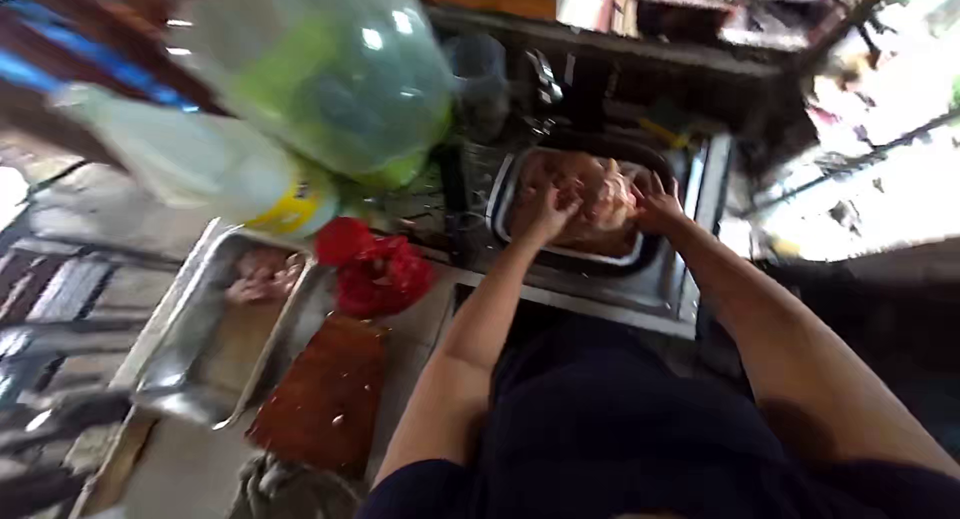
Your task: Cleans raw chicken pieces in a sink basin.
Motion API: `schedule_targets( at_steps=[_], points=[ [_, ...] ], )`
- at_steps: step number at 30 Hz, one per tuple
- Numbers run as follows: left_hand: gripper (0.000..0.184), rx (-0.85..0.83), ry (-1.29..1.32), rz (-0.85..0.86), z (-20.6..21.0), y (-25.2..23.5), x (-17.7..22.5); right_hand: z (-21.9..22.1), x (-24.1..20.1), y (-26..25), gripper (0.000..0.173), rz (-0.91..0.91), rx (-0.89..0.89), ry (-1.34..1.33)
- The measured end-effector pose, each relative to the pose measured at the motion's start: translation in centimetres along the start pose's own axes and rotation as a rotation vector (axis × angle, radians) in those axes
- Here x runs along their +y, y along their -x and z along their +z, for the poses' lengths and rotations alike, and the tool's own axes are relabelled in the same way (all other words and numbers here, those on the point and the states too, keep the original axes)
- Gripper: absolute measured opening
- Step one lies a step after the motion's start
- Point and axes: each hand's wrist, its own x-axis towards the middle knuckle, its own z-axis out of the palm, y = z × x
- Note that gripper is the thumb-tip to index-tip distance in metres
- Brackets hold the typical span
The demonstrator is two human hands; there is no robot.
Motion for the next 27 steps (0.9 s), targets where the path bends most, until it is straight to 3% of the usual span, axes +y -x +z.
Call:
schedule_targets(
  at_steps=[2, 9, 12, 16, 18, 22, 27],
  points=[
    [0.054, -0.067, -0.052, -0.045, 1.1, 0.5, -0.2, 0.3, 0.5, 0.9, 0.081, 0.021, 0.051, -0.039],
    [0.056, -0.055, -0.053, -0.012, 2.5, 0.9, -1.1, 2.6, 0.7, 3.2, 0.043, 0.025, 0.125, -0.211],
    [0.056, -0.065, -0.047, -0.015, 2.4, 1.8, -0.6, 0.9, -0.5, 4.1, 0.034, 0.073, 0.196, -0.47],
    [0.052, 0.09, -0.069, 0.083, 3.2, 3.2, 0.8, -0.2, -2.3, 4.8, 0.036, 0.221, 0.294, -0.893],
    [0.05, 0.089, -0.013, 0.158, 3.0, 3.1, 1.6, 0.1, -2.9, 4.7, 0.038, 0.255, 0.28, -1.063],
    [0.042, 0.046, 0.075, 0.184, 1.9, 1.2, 2.7, 1.0, -3.6, 3.6, 0.038, 0.231, 0.29, -1.105],
    [0.034, -0.113, -0.007, 0.079, 0.7, -0.2, 2.6, 1.3, -3.9, 3.3, 0.031, 0.167, 0.292, -1.043]
  ],
)
